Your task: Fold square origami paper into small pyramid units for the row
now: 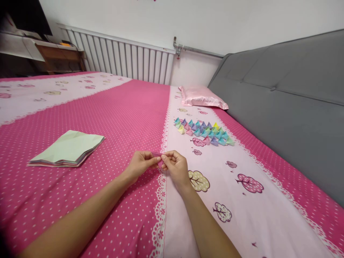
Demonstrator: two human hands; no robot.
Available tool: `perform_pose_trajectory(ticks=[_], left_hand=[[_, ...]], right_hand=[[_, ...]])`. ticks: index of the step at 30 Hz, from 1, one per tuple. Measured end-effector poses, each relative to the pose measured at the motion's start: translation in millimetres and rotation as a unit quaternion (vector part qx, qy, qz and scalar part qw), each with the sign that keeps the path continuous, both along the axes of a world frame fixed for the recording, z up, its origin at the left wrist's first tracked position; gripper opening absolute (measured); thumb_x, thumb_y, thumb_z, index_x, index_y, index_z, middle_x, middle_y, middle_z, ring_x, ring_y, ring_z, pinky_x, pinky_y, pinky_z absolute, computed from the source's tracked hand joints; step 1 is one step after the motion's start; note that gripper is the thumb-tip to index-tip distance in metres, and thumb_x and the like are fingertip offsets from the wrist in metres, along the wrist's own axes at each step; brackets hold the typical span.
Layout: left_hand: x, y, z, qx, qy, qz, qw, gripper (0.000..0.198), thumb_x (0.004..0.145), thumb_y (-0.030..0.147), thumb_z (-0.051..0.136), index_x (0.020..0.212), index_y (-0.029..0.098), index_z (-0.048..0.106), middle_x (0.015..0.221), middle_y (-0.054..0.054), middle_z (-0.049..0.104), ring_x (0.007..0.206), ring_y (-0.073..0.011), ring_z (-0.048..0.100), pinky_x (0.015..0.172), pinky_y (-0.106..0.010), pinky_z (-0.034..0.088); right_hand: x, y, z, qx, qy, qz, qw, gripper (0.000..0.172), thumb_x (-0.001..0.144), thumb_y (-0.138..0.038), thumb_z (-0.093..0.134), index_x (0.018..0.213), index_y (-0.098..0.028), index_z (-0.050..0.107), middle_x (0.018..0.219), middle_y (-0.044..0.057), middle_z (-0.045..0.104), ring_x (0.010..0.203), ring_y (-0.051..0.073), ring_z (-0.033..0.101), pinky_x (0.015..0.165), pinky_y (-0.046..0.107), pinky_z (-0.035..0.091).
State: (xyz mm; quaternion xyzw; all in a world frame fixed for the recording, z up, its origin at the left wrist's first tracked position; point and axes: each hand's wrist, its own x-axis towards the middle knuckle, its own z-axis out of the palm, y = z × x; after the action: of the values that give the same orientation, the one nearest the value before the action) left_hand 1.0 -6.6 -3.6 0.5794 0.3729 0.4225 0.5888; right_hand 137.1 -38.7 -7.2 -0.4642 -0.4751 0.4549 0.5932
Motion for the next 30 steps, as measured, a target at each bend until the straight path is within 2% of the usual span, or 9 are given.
perform_pose_trajectory(ticks=[4, 8, 12, 16, 22, 30], left_hand=[[-2, 1, -0.1, 0.017, 0.031, -0.021, 0.999, 0.027, 0.065, 0.036, 0.067, 0.06, 0.01, 0.063, 0.057, -0.007, 0.063, 0.051, -0.0127, 0.056, 0.051, -0.025, 0.042], [-2, -1, 3.0, 0.027, 0.026, -0.037, 0.999, 0.026, 0.066, 0.036, 0.067, 0.058, 0.011, 0.062, 0.055, -0.006, 0.062, 0.049, -0.012, 0.055, 0.05, -0.024, 0.042], [-3, -3, 8.3, 0.024, 0.02, -0.045, 0.999, 0.029, 0.068, 0.038, 0.065, 0.06, 0.011, 0.064, 0.054, -0.005, 0.061, 0.049, -0.0106, 0.054, 0.052, -0.023, 0.042], [-3, -4, 13.6, -0.017, -0.047, -0.08, 0.996, 0.031, 0.071, 0.042, 0.061, 0.069, 0.012, 0.067, 0.065, -0.007, 0.065, 0.059, -0.0134, 0.059, 0.06, -0.025, 0.046], [-4, -3, 11.4, -0.043, -0.058, -0.043, 0.996, 0.029, 0.066, 0.04, 0.067, 0.072, 0.012, 0.067, 0.062, -0.006, 0.064, 0.056, -0.0122, 0.058, 0.057, -0.023, 0.046], [-2, -3, 13.1, -0.038, -0.05, -0.028, 0.998, 0.029, 0.066, 0.039, 0.066, 0.067, 0.01, 0.065, 0.059, -0.005, 0.062, 0.052, -0.0101, 0.055, 0.056, -0.022, 0.045]], right_hand=[[2, 0, 0.0, 0.018, -0.037, 0.009, 0.999, 0.021, 0.07, -0.036, 0.065, 0.073, -0.015, 0.06, 0.049, -0.003, 0.057, 0.043, 0.007, 0.05, 0.046, 0.019, 0.04], [3, 1, 3.2, 0.006, -0.03, 0.006, 1.0, 0.021, 0.067, -0.035, 0.067, 0.067, -0.014, 0.06, 0.047, -0.003, 0.056, 0.042, 0.007, 0.049, 0.046, 0.019, 0.039], [4, 2, 4.1, -0.036, 0.029, -0.002, 0.999, 0.025, 0.062, -0.036, 0.071, 0.068, -0.014, 0.061, 0.047, -0.004, 0.055, 0.042, 0.006, 0.047, 0.045, 0.018, 0.038], [6, 5, 2.9, -0.083, 0.117, 0.015, 0.99, 0.028, 0.058, -0.038, 0.073, 0.07, -0.015, 0.061, 0.053, -0.005, 0.054, 0.045, 0.005, 0.048, 0.043, 0.015, 0.039], [7, 6, 1.1, -0.109, 0.143, 0.049, 0.983, 0.029, 0.059, -0.039, 0.073, 0.073, -0.017, 0.061, 0.06, -0.004, 0.056, 0.051, 0.005, 0.052, 0.046, 0.014, 0.043], [6, 6, -0.1, -0.107, 0.158, 0.045, 0.981, 0.027, 0.059, -0.036, 0.073, 0.075, -0.017, 0.062, 0.062, -0.005, 0.057, 0.053, 0.004, 0.054, 0.049, 0.012, 0.045]])
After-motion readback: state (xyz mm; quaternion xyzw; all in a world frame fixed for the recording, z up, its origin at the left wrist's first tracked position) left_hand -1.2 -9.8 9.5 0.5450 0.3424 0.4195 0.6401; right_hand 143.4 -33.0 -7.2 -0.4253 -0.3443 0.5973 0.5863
